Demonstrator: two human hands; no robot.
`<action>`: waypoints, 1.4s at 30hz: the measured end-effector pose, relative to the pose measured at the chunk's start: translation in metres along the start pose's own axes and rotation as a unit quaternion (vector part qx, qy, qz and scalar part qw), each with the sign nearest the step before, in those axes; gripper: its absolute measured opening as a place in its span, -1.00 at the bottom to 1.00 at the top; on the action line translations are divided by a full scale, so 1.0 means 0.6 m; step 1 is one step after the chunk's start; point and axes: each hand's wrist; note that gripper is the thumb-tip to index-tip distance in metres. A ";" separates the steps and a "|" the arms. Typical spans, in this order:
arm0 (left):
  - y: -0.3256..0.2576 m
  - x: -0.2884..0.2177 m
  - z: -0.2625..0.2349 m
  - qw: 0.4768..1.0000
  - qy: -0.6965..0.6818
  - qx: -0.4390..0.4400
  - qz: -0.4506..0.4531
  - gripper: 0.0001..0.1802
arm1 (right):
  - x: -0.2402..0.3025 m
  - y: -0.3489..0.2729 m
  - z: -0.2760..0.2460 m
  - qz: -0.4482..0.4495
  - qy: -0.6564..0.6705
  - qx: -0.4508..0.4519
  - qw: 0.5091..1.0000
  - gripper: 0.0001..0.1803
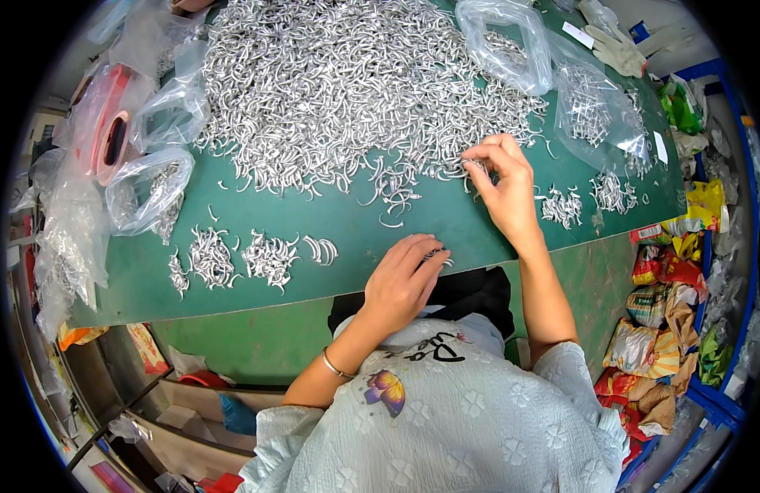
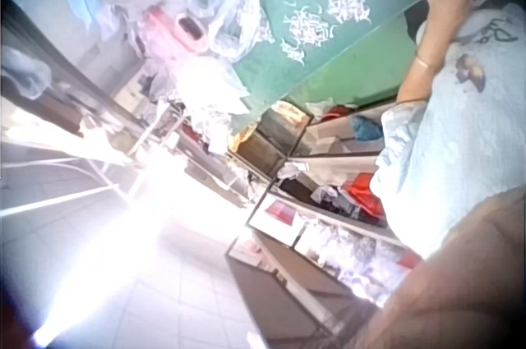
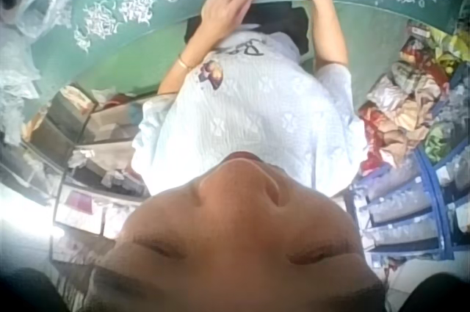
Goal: The person sorts small, silver, curved hardware components on a workbench by hand, moving individual pieces from a large central pile into smaller organized groups and placing them into bags.
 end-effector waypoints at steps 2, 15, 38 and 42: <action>0.000 -0.001 0.000 1.000 -0.001 0.000 0.000 -0.70 | -0.001 0.010 -0.001 0.023 0.071 -0.046 0.996 -0.78; 0.000 -0.003 -0.001 1.000 0.002 -0.004 0.001 -0.69 | -0.002 -0.002 0.010 -0.055 -0.213 0.126 0.967 -0.37; 0.000 0.000 0.002 1.000 0.009 -0.010 0.003 -0.70 | 0.007 0.047 -0.022 0.270 0.470 -0.077 0.837 -0.67; 0.000 0.000 0.003 1.000 0.010 -0.012 0.005 -0.70 | 0.020 0.050 -0.029 0.238 0.484 -0.112 0.834 -0.68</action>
Point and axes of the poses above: each hand's wrist, its own y-axis towards the middle knuckle, its own z-axis out of the palm, x = y × z, and after that the axes turned 12 degrees about -z, right-handed
